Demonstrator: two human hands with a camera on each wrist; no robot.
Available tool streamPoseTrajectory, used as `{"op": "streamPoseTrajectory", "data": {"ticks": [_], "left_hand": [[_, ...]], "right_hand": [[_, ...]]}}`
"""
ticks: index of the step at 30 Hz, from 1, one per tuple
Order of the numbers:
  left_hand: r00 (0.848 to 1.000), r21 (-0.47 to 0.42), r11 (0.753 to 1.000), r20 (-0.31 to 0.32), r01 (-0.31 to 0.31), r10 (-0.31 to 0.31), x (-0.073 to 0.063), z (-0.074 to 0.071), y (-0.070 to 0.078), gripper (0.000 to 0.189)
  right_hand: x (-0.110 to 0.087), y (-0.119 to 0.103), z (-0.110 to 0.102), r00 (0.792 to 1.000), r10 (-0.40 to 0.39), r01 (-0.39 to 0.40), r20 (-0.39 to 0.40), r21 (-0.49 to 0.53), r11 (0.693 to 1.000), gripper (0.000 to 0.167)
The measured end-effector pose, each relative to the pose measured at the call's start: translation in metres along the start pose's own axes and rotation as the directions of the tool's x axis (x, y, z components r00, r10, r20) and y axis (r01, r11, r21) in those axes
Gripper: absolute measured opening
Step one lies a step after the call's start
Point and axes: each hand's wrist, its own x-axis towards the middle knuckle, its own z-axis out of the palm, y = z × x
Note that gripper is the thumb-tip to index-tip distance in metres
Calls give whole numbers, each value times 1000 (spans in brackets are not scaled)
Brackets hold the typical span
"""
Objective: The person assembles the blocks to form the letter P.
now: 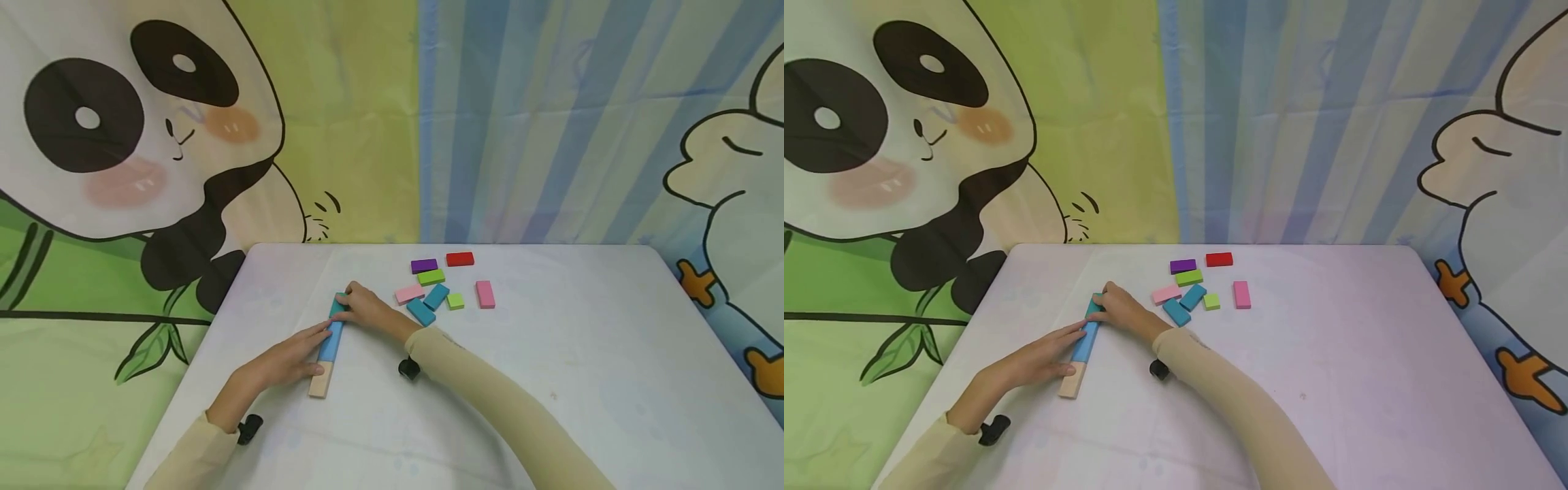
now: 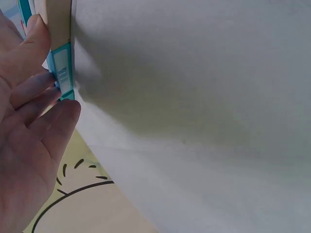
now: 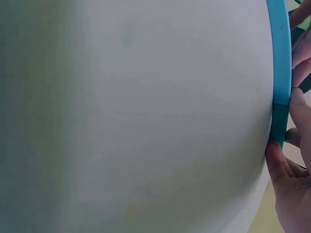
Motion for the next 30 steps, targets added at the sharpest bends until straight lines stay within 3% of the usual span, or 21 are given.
{"op": "streamPoseTrajectory", "data": {"ticks": [8, 11, 18, 24, 30], "left_hand": [[999, 52, 999, 37, 9, -11, 2, -5, -1, 83], [998, 60, 998, 56, 10, -13, 3, -8, -1, 85], [995, 43, 999, 94, 21, -25, 6, -11, -1, 90], [993, 41, 998, 105, 49, -53, 7, -11, -4, 95], [992, 102, 994, 115, 37, -49, 23, -18, -3, 105]], "right_hand": [[-7, 1, 0, 994, -105, 103, -12, -84, 991, 29], [-7, 2, 1, 992, -127, 125, -13, -100, 987, 29], [-10, 3, -3, 999, -45, 46, 23, -82, 996, 44], [-12, 0, -1, 996, -80, 82, 28, -105, 991, 35], [-16, -4, 0, 998, -55, 53, -10, -126, 991, 35]]}}
